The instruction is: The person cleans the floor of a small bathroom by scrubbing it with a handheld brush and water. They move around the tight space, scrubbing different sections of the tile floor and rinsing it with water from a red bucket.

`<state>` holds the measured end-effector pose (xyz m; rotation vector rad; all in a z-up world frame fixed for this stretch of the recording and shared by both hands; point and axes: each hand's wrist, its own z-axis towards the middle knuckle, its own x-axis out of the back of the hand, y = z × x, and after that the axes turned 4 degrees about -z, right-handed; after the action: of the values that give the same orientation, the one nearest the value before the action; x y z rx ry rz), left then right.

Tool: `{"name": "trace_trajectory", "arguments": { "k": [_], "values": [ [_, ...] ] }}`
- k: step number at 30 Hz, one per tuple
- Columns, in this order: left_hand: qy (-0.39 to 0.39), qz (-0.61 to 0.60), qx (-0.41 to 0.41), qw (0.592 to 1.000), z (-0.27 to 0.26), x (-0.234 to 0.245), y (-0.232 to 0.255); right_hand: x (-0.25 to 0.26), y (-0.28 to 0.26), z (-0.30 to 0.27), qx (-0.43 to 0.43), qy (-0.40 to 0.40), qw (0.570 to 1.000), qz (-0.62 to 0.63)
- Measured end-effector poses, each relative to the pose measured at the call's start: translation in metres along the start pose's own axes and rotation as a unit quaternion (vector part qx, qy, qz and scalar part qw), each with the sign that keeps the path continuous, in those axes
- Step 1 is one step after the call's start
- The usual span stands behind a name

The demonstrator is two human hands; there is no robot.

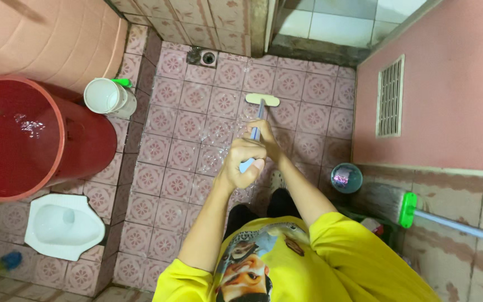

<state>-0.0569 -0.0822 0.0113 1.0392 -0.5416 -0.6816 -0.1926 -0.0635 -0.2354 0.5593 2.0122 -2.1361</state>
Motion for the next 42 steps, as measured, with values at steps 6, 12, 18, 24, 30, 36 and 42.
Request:
{"name": "trace_trajectory", "arguments": {
  "k": [6,12,18,24,30,36,42],
  "values": [
    [0.004,0.002,0.005,1.000,0.000,-0.032,0.012,0.019,-0.052,-0.043,0.218,-0.038,0.929,-0.296],
    [-0.040,-0.040,-0.022,0.998,-0.020,-0.064,-0.015,0.021,-0.054,-0.028,0.230,0.062,0.931,-0.276],
    [-0.091,-0.061,-0.035,0.993,-0.018,-0.071,0.028,0.024,-0.070,-0.114,0.204,0.053,0.921,-0.328],
    [-0.091,-0.073,-0.035,0.993,-0.012,-0.107,0.007,0.055,-0.058,-0.140,0.108,0.076,0.963,-0.235],
    [-0.166,-0.098,-0.033,0.981,-0.021,-0.110,0.004,0.063,-0.057,-0.137,0.058,0.118,0.989,-0.067],
    [-0.192,-0.134,-0.056,0.971,-0.006,-0.112,0.026,0.041,-0.071,-0.173,0.211,0.172,0.913,-0.305],
    [-0.169,-0.164,-0.037,0.971,-0.011,-0.140,-0.008,0.093,-0.065,-0.153,0.081,0.169,0.961,-0.204]
  ]
}}
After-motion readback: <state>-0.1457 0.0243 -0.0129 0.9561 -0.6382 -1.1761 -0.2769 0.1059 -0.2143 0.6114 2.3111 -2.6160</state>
